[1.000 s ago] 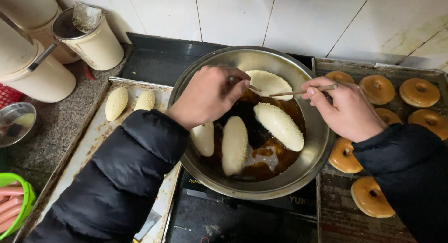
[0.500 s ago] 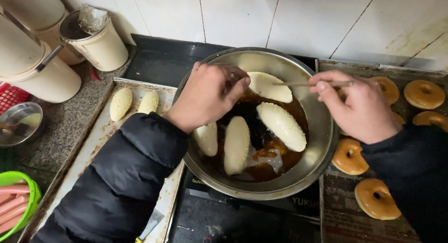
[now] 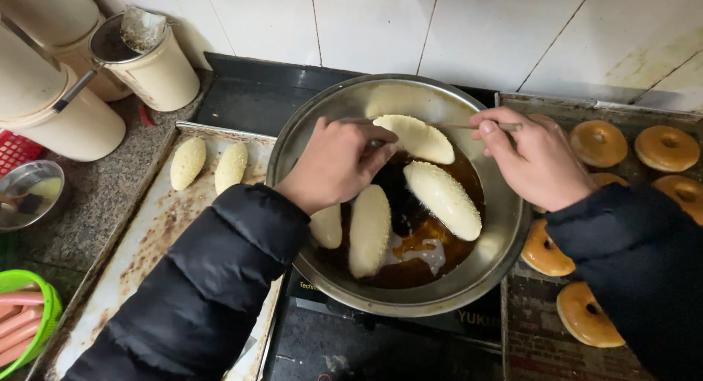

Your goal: The person uses chopsticks to turn and remove ring-shaped doughnuts from hot oil, placing them on a tray. Then the person places elongated sesame-topped dough pieces into the same oil and turns them with chopsticks as they fry.

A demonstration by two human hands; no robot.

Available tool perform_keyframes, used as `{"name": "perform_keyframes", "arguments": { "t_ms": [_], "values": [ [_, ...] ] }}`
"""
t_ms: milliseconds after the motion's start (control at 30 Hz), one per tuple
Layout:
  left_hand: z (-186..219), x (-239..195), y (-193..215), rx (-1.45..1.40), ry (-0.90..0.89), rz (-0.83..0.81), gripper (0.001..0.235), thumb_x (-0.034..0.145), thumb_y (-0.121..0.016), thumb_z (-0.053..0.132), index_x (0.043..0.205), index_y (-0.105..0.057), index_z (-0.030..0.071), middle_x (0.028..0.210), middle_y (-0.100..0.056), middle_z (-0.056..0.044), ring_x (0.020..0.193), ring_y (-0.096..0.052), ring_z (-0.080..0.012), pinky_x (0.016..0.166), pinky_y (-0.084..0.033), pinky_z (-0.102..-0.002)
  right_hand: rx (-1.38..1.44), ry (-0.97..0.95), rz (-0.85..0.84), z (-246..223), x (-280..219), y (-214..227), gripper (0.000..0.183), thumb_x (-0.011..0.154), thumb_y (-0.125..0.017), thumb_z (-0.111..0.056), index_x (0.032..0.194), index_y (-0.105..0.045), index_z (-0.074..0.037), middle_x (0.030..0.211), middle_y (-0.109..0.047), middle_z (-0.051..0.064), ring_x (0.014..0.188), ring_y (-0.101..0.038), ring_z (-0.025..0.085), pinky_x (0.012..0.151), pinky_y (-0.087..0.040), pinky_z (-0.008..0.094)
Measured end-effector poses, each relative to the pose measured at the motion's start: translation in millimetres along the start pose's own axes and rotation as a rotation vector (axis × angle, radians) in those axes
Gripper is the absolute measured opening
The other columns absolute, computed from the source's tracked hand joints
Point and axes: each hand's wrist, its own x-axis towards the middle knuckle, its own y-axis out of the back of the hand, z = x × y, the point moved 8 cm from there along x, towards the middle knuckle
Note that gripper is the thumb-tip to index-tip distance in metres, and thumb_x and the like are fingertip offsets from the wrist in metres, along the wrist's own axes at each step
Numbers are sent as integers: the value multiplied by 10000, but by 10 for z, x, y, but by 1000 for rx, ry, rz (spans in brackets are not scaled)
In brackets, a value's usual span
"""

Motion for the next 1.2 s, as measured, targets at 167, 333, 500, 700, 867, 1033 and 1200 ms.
{"name": "perform_keyframes", "arguments": {
  "t_ms": [167,333,500,700,867,1033,1200],
  "values": [
    [221,-38,335,-1,-56,75,266,1111,-688,302,1254,-860,158,1221,-891,-70,1146,-789,-309,976,-429,-550,22,29,60,91,96,-24,341,1232,-491,-306,1393,-736,-130,1215,-879,64,987,-853,262,906,-611,422],
    [224,-16,421,10,-37,93,277,1124,-641,302,1222,-859,162,1198,-889,-59,1081,-786,-304,942,-400,-510,-11,75,86,108,97,18,311,1242,-503,-224,1408,-720,-76,1226,-868,104,1005,-850,272,872,-663,447],
    [211,-23,378,7,-30,84,300,1132,-637,320,1251,-854,150,1225,-890,-78,1085,-800,-303,985,-418,-552,-21,76,90,61,78,18,315,1244,-500,-241,1395,-724,-79,1193,-875,89,953,-853,255,828,-664,436],
    [222,-62,414,11,-34,89,295,1135,-631,332,1249,-849,167,1208,-873,-49,1114,-773,-286,978,-404,-523,-3,37,75,68,87,-44,341,1224,-501,-302,1388,-737,-119,1197,-885,67,1024,-848,253,960,-582,422],
    [152,-103,390,-10,-28,78,304,1129,-654,354,1265,-850,166,1228,-886,-67,1132,-799,-286,996,-418,-550,19,55,76,-81,35,6,330,1232,-501,-282,1418,-713,-108,1264,-865,124,1074,-852,286,941,-623,423],
    [191,-296,593,-35,-48,108,280,1134,-654,338,1249,-850,174,1239,-895,-41,1151,-809,-267,1022,-457,-514,-63,114,101,-351,-190,172,310,1231,-516,-187,1428,-705,-41,1194,-847,152,1011,-839,259,764,-657,421],
    [289,-774,1082,-156,-145,156,225,1147,-667,162,1223,-823,19,1207,-877,-185,880,-878,-244,795,-730,-363,26,159,61,-681,-588,335,325,1197,-487,-104,1356,-735,32,1212,-834,149,935,-822,218,793,-683,343]
  ]
}}
